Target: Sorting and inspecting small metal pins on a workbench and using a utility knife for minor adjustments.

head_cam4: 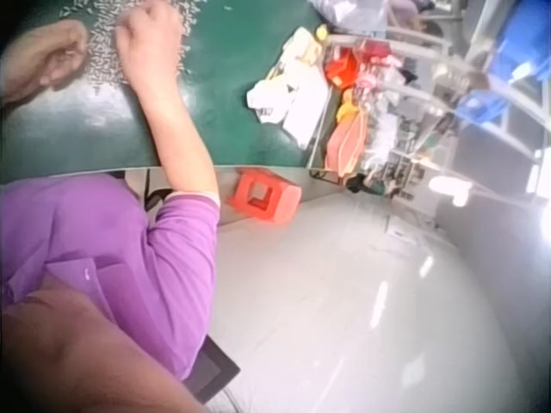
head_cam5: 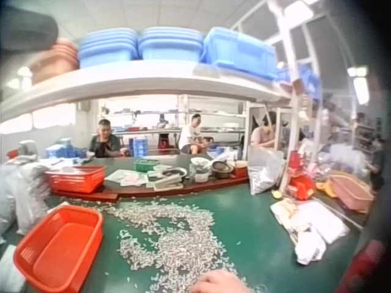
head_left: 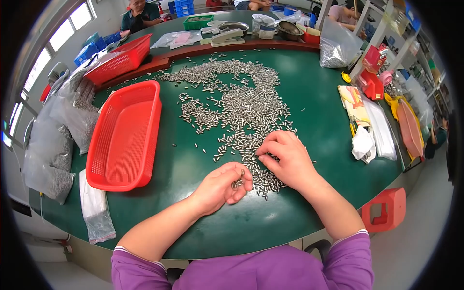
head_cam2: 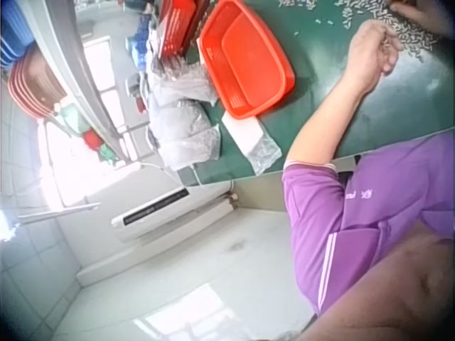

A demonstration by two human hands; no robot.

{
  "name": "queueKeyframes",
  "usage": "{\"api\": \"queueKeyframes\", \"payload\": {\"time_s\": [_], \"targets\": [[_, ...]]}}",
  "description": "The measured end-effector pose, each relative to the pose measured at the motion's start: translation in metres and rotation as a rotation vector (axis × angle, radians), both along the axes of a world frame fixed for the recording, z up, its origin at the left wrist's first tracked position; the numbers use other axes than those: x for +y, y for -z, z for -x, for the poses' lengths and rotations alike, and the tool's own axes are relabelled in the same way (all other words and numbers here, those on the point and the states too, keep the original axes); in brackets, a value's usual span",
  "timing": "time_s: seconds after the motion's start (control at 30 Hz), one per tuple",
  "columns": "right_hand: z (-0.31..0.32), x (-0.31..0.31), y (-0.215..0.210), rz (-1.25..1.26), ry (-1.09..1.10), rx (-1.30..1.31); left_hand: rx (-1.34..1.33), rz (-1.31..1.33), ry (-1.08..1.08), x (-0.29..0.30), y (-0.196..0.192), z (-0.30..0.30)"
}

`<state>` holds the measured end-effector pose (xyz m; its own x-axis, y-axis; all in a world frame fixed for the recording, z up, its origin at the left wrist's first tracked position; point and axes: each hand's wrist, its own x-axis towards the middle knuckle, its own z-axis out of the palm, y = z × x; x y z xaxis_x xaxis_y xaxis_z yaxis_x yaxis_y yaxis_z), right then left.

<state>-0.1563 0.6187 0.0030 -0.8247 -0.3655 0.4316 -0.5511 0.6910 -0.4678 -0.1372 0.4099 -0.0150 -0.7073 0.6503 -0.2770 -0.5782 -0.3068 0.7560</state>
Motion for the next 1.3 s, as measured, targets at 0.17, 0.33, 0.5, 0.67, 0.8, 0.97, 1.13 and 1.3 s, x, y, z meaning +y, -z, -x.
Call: {"api": "queueKeyframes", "payload": {"time_s": [0.17,0.33,0.5,0.67,0.8,0.97,1.13,1.3], "targets": [[0.003,-0.002,0.008,-0.079,-0.027,0.043,0.04,-0.005,0.041,-0.002,0.004,0.001],[0.004,-0.003,0.008,-0.096,-0.03,0.051,0.021,-0.037,0.007,-0.001,0.002,0.001],[0.003,-0.005,-0.002,-0.069,-0.082,0.117,0.066,-0.015,-0.004,-0.001,0.006,0.0],[-0.006,-0.009,-0.006,0.027,-0.264,0.113,0.046,-0.05,-0.03,0.0,0.006,-0.001],[-0.005,-0.011,-0.005,0.056,-0.268,0.095,0.023,-0.027,-0.042,0.001,0.008,0.001],[0.002,-0.004,-0.007,0.074,-0.101,0.156,-0.054,-0.099,-0.106,-0.003,0.009,0.004],[-0.002,-0.004,-0.008,0.094,-0.105,0.132,-0.09,-0.153,-0.092,-0.002,0.005,0.003],[-0.005,-0.006,-0.008,0.087,-0.174,0.116,-0.078,-0.134,-0.063,0.0,0.0,0.003]]}}
